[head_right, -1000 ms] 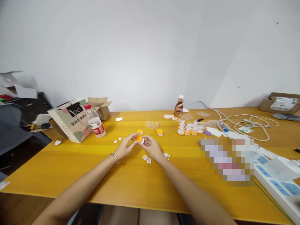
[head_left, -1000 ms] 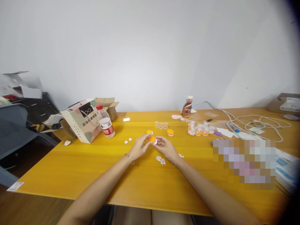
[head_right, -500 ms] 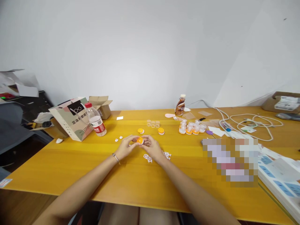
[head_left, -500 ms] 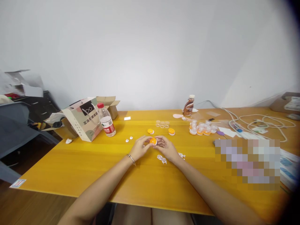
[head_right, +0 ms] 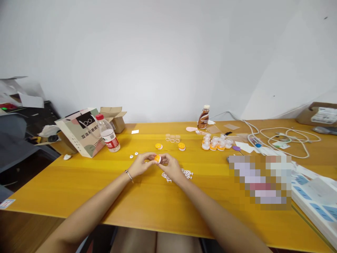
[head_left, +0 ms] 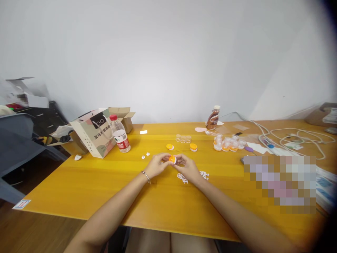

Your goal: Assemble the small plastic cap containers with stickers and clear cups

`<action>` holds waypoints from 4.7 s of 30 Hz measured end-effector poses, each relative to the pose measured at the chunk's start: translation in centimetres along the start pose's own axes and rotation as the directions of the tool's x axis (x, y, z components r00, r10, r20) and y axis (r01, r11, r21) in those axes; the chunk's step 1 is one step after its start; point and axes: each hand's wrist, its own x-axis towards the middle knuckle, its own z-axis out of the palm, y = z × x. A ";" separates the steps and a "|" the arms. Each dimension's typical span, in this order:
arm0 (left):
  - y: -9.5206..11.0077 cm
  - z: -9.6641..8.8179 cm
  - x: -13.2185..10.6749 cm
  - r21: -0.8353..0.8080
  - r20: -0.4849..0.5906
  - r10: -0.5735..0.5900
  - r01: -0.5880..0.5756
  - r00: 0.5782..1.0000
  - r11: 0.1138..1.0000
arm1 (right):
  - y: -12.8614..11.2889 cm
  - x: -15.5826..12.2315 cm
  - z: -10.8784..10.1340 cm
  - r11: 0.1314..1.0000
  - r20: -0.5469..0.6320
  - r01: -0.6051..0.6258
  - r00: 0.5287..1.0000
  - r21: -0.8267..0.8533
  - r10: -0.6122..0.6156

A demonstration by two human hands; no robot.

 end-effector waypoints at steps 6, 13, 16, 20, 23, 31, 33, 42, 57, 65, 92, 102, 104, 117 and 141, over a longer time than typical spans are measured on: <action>0.3 -0.1 -0.2 0.039 0.009 0.039 -0.039 0.999 0.998 | -0.6 -0.4 0.0 0.988 -0.012 0.090 0.996 -0.124 -0.092; 1.5 -1.3 -0.5 0.187 0.129 0.244 -0.265 0.961 0.946 | 0.3 0.3 0.1 0.973 0.031 -0.143 0.990 0.180 0.140; 1.5 -1.5 -0.4 0.200 0.158 0.256 -0.285 0.954 0.938 | 0.1 0.5 0.0 0.950 0.039 -0.197 0.980 0.240 0.194; 1.7 -1.3 -0.3 0.176 0.097 0.208 -0.223 0.973 0.959 | -0.4 0.6 0.1 0.941 0.025 -0.206 0.978 0.269 0.207; 1.9 -1.1 0.0 0.140 0.045 0.142 -0.147 0.989 0.979 | -0.6 0.6 0.2 0.942 0.023 -0.194 0.981 0.272 0.195; 1.0 -1.9 0.6 -0.164 0.031 -0.107 0.111 0.994 0.980 | -0.8 0.4 0.4 0.951 -0.003 -0.177 0.983 0.252 0.184; 0.9 -2.2 0.6 -0.231 0.043 -0.132 0.138 0.990 0.963 | -0.9 0.4 0.4 0.951 -0.011 -0.173 0.983 0.258 0.182; 1.3 -2.3 0.5 -0.321 0.102 -0.107 0.134 0.989 0.937 | -1.3 0.4 0.2 0.956 -0.029 -0.126 0.990 0.265 0.138; 1.9 -2.6 0.4 -0.414 0.107 -0.014 0.057 0.994 0.909 | -2.0 0.4 0.2 0.945 -0.030 -0.127 0.989 0.300 0.142; 2.1 -2.0 0.3 -0.370 0.103 -0.022 0.059 0.994 0.927 | -1.9 0.3 0.1 0.950 -0.022 -0.126 0.990 0.285 0.137; 2.5 -2.1 -0.4 0.245 0.157 0.243 -0.276 0.957 0.929 | -0.6 0.2 0.0 0.955 0.072 -0.129 0.991 0.267 0.113; 2.1 -2.1 -0.2 0.171 0.103 0.225 -0.240 0.969 0.956 | -1.6 0.4 -0.3 0.926 0.078 -0.185 0.983 0.330 0.169; 1.9 -2.1 -0.2 0.142 0.082 0.198 -0.208 0.977 0.968 | -1.7 0.3 -0.3 0.907 0.095 -0.201 0.979 0.371 0.178; 2.1 -2.6 0.1 0.038 0.130 0.203 -0.210 0.970 0.977 | -1.8 0.4 -0.3 0.884 0.137 -0.219 0.975 0.413 0.177; 1.9 -3.4 -1.1 0.325 0.601 -0.025 -0.215 0.798 0.921 | -0.8 0.3 -1.4 0.696 0.283 -0.445 0.896 0.564 0.343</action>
